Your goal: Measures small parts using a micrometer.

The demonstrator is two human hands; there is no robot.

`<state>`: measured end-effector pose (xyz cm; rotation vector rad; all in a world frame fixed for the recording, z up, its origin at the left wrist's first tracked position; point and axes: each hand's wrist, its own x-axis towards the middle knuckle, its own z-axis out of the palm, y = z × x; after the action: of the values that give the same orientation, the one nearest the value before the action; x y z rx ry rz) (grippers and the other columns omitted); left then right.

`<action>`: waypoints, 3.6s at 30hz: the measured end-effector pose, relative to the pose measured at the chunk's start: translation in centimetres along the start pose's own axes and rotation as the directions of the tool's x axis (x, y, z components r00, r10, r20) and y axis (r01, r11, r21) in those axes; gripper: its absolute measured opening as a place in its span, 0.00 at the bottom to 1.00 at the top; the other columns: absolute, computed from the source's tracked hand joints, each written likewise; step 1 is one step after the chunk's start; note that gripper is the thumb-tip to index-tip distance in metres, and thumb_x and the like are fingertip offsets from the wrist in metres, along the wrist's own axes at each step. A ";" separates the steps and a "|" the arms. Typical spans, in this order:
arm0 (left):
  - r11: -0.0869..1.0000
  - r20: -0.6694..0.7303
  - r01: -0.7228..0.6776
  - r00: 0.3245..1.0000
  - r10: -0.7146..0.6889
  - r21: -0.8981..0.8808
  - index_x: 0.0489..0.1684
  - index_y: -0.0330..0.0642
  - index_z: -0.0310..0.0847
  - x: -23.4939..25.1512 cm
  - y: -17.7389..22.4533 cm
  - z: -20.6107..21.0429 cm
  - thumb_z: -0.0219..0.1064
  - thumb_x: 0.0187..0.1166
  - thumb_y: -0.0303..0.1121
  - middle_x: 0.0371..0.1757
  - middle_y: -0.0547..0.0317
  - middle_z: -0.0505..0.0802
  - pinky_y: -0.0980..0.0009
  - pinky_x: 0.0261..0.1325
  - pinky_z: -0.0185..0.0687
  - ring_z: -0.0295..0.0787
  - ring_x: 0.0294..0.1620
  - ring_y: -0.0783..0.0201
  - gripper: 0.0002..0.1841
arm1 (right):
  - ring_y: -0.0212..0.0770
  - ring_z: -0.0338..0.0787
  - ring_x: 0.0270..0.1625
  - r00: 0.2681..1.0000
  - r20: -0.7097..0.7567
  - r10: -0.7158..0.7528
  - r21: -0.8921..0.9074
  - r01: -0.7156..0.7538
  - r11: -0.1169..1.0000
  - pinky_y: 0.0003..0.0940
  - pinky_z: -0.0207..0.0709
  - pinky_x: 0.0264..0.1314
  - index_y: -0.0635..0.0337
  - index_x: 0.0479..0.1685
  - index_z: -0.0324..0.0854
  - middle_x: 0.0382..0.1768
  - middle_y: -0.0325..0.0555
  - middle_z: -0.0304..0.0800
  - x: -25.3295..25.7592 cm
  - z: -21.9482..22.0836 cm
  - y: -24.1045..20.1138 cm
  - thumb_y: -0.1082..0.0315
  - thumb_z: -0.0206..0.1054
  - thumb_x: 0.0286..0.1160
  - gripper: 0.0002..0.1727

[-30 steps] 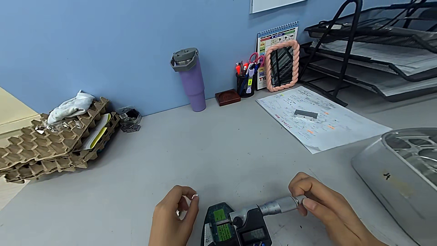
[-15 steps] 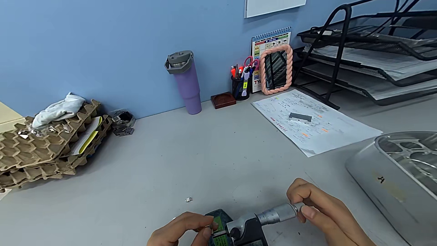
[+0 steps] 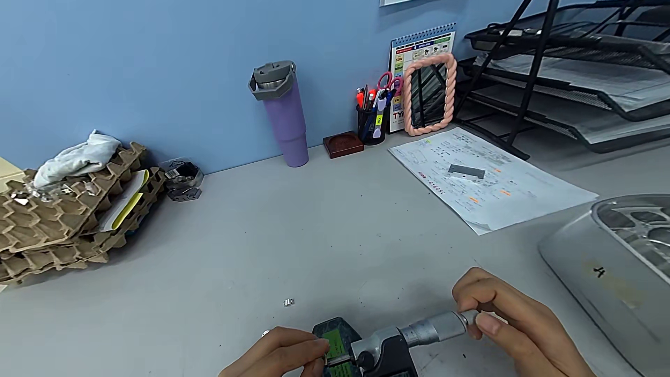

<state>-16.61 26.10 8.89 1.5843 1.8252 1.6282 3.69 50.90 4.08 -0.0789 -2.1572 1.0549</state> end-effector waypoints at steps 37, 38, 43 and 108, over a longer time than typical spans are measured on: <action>1.000 -0.011 0.010 1.000 -0.010 -0.009 0.46 0.33 0.90 0.0 0.0 -0.2 0.69 0.81 0.25 0.47 0.59 0.94 0.80 0.58 0.87 0.90 0.52 0.78 0.06 | 0.13 0.76 0.35 1.000 -0.025 -0.018 0.046 0.019 0.999 0.06 0.68 0.35 0.51 0.38 0.75 0.34 0.31 0.74 0.2 0.4 0.8 0.47 0.47 0.94 0.22; 1.000 -0.015 0.012 1.000 -0.012 -0.004 0.45 0.34 0.91 0.0 0.1 -0.3 0.69 0.81 0.26 0.47 0.60 0.94 0.81 0.58 0.86 0.89 0.53 0.79 0.06 | 0.13 0.75 0.34 0.999 -0.026 -0.019 0.042 0.020 0.999 0.06 0.67 0.34 0.52 0.38 0.75 0.33 0.31 0.73 0.2 0.4 0.7 0.48 0.46 0.94 0.21; 1.000 -0.011 0.017 1.000 -0.017 0.001 0.44 0.34 0.92 0.1 0.1 -0.4 0.71 0.80 0.26 0.47 0.60 0.94 0.81 0.58 0.86 0.90 0.54 0.79 0.06 | 0.14 0.73 0.29 0.999 -0.049 -0.016 0.024 0.017 1.000 0.06 0.64 0.30 0.55 0.33 0.74 0.28 0.33 0.71 0.2 0.7 0.6 0.51 0.45 0.96 0.24; 0.998 0.125 0.004 0.992 -0.013 0.068 0.43 0.28 0.86 0.1 0.2 -0.5 0.75 0.74 0.26 0.46 0.49 0.91 0.79 0.62 0.81 0.87 0.55 0.73 0.09 | 0.14 0.74 0.34 1.000 -0.003 -0.026 0.052 0.026 0.998 0.06 0.65 0.32 0.49 0.38 0.72 0.33 0.30 0.71 0.2 0.8 1.2 0.45 0.44 0.94 0.22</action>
<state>-16.92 25.92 9.24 1.6642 1.8377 1.4424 2.77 51.18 3.01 -0.0278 -2.1215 1.0951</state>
